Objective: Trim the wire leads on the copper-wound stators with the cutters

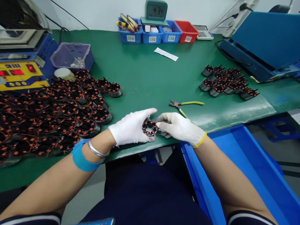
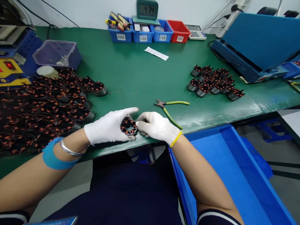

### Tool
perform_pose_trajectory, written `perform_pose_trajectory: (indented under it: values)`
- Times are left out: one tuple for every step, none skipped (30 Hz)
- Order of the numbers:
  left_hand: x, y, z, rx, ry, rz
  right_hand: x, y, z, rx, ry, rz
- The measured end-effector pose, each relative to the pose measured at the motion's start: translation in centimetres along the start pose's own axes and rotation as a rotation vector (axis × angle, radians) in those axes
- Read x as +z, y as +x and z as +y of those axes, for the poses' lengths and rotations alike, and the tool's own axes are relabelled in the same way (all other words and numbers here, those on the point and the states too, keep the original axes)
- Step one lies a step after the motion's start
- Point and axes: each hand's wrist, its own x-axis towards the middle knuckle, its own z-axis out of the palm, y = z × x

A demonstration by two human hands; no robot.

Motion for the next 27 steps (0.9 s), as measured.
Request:
perform_pose_trajectory:
  values:
    - [0.0, 0.0, 0.0, 0.002, 0.001, 0.008, 0.3, 0.1, -0.1, 0.002, 0.002, -0.003]
    - [0.0, 0.0, 0.1, 0.008, 0.003, 0.013, 0.6, 0.3, -0.1, 0.0, 0.047, 0.025]
    - [-0.1, 0.0, 0.1, 0.016, 0.006, 0.014, 0.8, 0.4, -0.1, -0.001, 0.121, 0.072]
    - [-0.1, 0.0, 0.2, 0.023, 0.01, 0.011, 1.1, 0.5, 0.1, -0.004, 0.202, 0.127]
    - [-0.1, -0.1, 0.3, 0.03, 0.015, 0.004, 1.3, 0.6, 0.3, -0.012, 0.272, 0.188]
    - [-0.2, -0.1, 0.3, 0.033, 0.02, -0.002, 1.4, 0.6, 0.6, -0.026, 0.321, 0.251]
    - [-0.2, -0.1, 0.4, 0.03, 0.026, -0.008, 1.4, 0.6, 1.0, -0.043, 0.351, 0.306]
    - [-0.2, 0.0, 0.4, 0.023, 0.032, -0.009, 1.4, 0.4, 1.4, -0.059, 0.364, 0.351]
    - [-0.2, 0.0, 0.4, 0.013, 0.035, -0.005, 1.4, 0.2, 1.8, -0.077, 0.368, 0.4]
    - [-0.2, 0.0, 0.4, -0.001, 0.037, 0.0, 1.2, -0.2, 2.1, -0.105, 0.363, 0.465]
    - [-0.2, 0.0, 0.4, -0.017, 0.041, 0.005, 1.1, -0.7, 2.4, -0.154, 0.344, 0.558]
    - [-0.2, 0.0, 0.4, -0.033, 0.045, 0.008, 1.0, -1.2, 2.6, -0.239, 0.301, 0.669]
    - [-0.2, 0.1, 0.3, -0.045, 0.05, 0.009, 1.0, -1.8, 2.6, -0.353, 0.227, 0.758]
    - [-0.2, 0.1, 0.3, -0.05, 0.053, 0.01, 1.0, -2.4, 2.5, -0.479, 0.118, 0.789]
    - [-0.2, 0.1, 0.2, -0.051, 0.055, 0.012, 1.2, -2.9, 2.2, -0.59, -0.024, 0.752]
    - [-0.2, 0.1, 0.2, -0.047, 0.057, 0.016, 1.4, -3.3, 1.8, -0.658, -0.185, 0.657]
    - [-0.2, 0.1, 0.2, -0.043, 0.06, 0.023, 1.7, -3.5, 1.3, -0.665, -0.35, 0.527]
    - [-0.1, 0.1, 0.2, -0.043, 0.064, 0.032, 2.0, -3.6, 0.9, -0.614, -0.504, 0.405]
    - [-0.1, 0.1, 0.2, -0.044, 0.067, 0.04, 2.2, -3.5, 0.6, -0.532, -0.632, 0.317]
    - [-0.1, 0.1, 0.2, -0.044, 0.066, 0.043, 2.4, -3.2, 0.4, -0.449, -0.722, 0.268]
    - [-0.1, 0.1, 0.2, -0.038, 0.062, 0.043, 2.5, -3.0, 0.4, -0.375, -0.772, 0.237]
    - [0.0, 0.1, 0.1, -0.029, 0.057, 0.044, 2.5, -2.7, 0.6, -0.318, -0.786, 0.216]
    - [0.0, 0.1, 0.1, -0.019, 0.051, 0.044, 2.4, -2.5, 0.9, -0.281, -0.778, 0.206]
    - [0.0, 0.1, 0.1, -0.01, 0.047, 0.045, 2.3, -2.4, 1.2, -0.262, -0.754, 0.208]
    - [0.0, 0.2, 0.1, -0.003, 0.046, 0.047, 2.2, -2.3, 1.5, -0.254, -0.724, 0.216]
    - [0.0, 0.2, 0.1, -0.004, 0.048, 0.05, 2.1, -2.3, 1.8, -0.253, -0.695, 0.233]
    - [0.0, 0.1, 0.2, -0.01, 0.051, 0.049, 2.1, -2.4, 2.1, -0.258, -0.669, 0.249]
